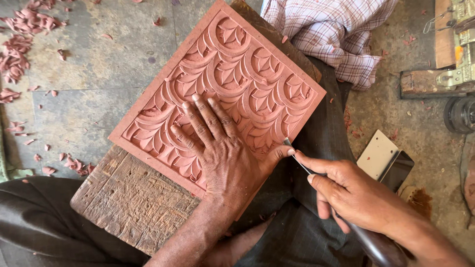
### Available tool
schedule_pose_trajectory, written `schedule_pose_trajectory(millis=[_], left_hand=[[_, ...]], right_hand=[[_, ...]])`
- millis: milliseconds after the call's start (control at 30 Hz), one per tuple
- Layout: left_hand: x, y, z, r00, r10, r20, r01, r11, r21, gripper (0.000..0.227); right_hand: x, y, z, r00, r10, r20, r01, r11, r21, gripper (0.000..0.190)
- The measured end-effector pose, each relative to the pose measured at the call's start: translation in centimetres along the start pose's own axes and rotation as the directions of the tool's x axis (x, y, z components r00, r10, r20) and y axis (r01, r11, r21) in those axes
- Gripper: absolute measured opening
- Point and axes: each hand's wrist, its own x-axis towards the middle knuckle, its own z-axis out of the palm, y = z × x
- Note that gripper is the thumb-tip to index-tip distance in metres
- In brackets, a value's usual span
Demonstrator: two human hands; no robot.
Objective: The person carves a decorative floral pattern into a reddish wooden block using various chisels and gouges while sitting on the floor. They handle different carving tools one at a time to detail the surface and remove wood shavings.
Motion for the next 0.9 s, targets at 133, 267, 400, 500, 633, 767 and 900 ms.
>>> schedule_pose_trajectory(millis=[133, 267, 400, 500, 633, 767, 900], left_hand=[[0.1, 0.0, -0.1, 1.0, 0.004, 0.011, -0.004, 1.0, 0.0, 0.151], [0.1, -0.1, -0.2, 1.0, -0.006, 0.024, 0.006, 1.0, -0.014, 0.152], [0.1, -0.1, 0.0, 0.999, -0.014, 0.034, 0.015, 0.999, -0.034, 0.152], [0.2, -0.1, 0.2, 0.999, -0.012, 0.042, 0.014, 1.0, -0.026, 0.151], [0.0, -0.3, 0.4, 0.999, -0.011, 0.05, 0.011, 1.0, -0.004, 0.149], [-0.3, -0.9, 0.9, 0.996, -0.006, 0.092, -0.001, 0.997, 0.077, 0.14], [-0.5, -1.1, 1.1, 0.997, 0.02, 0.071, -0.042, 0.942, 0.332, 0.14]], right_hand=[[0.1, -0.7, -1.1, 0.998, 0.047, 0.045, -0.046, 0.999, -0.023, 0.061], [0.4, -0.7, -1.8, 0.996, 0.045, 0.079, -0.041, 0.998, -0.052, 0.061], [1.0, 0.7, -1.9, 0.99, -0.085, 0.111, 0.079, 0.995, 0.062, 0.058], [1.5, 1.8, -1.1, 0.988, -0.123, 0.092, 0.105, 0.979, 0.177, 0.065], [1.4, 2.3, 1.0, 0.975, -0.22, 0.019, 0.191, 0.883, 0.429, 0.064], [2.6, 1.0, 4.0, 0.922, -0.258, -0.288, 0.383, 0.719, 0.58, 0.059], [2.4, 1.0, 0.7, 0.82, -0.353, -0.45, 0.569, 0.578, 0.584, 0.056]])
